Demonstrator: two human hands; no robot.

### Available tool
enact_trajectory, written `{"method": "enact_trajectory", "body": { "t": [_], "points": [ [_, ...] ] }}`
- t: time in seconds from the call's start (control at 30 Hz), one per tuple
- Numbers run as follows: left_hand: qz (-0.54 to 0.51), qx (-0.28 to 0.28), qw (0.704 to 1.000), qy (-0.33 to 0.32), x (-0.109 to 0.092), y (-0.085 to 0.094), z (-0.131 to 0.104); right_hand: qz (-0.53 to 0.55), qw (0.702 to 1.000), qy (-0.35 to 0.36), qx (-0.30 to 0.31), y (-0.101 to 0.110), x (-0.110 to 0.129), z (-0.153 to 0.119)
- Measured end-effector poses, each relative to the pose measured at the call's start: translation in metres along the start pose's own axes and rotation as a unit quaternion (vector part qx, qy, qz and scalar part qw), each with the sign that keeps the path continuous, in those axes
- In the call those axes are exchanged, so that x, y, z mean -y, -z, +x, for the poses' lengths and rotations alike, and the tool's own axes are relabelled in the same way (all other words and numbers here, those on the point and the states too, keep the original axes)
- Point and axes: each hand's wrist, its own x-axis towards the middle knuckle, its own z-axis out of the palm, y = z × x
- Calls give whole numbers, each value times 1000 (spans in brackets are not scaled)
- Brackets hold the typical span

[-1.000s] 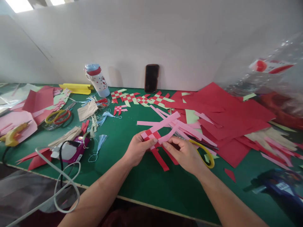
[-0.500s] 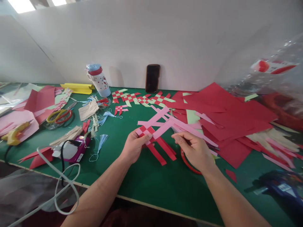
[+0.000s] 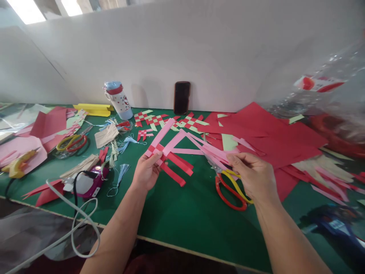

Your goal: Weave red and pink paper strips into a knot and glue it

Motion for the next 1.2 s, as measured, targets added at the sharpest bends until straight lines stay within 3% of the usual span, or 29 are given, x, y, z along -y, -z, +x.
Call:
{"method": "enact_trajectory", "body": {
  "t": [0.1,0.23,0.37,0.47,0.6,0.8,0.93,1.07,1.2],
  "points": [
    [2,25,998,50,1,-2,-3,75,995,-49,38,-10,4,-4],
    [23,68,991,110,9,-7,-9,108,982,-73,135,-25,11,-13],
    [49,127,980,144,17,-13,-15,115,954,-79,264,-35,20,-25],
    [66,164,972,157,21,-15,-17,139,934,-81,319,-41,26,-31],
    [67,163,972,152,22,-14,-15,122,940,-99,302,-42,24,-31],
    [35,72,991,112,14,-10,-9,152,963,-99,199,-30,11,-20],
    [32,52,993,103,11,-9,-7,167,968,-100,161,-23,9,-15],
    [35,50,993,103,12,-9,-7,158,966,-113,170,-24,10,-16],
    [39,66,992,102,15,-10,-7,83,959,-96,253,-34,16,-23]
  ]
}}
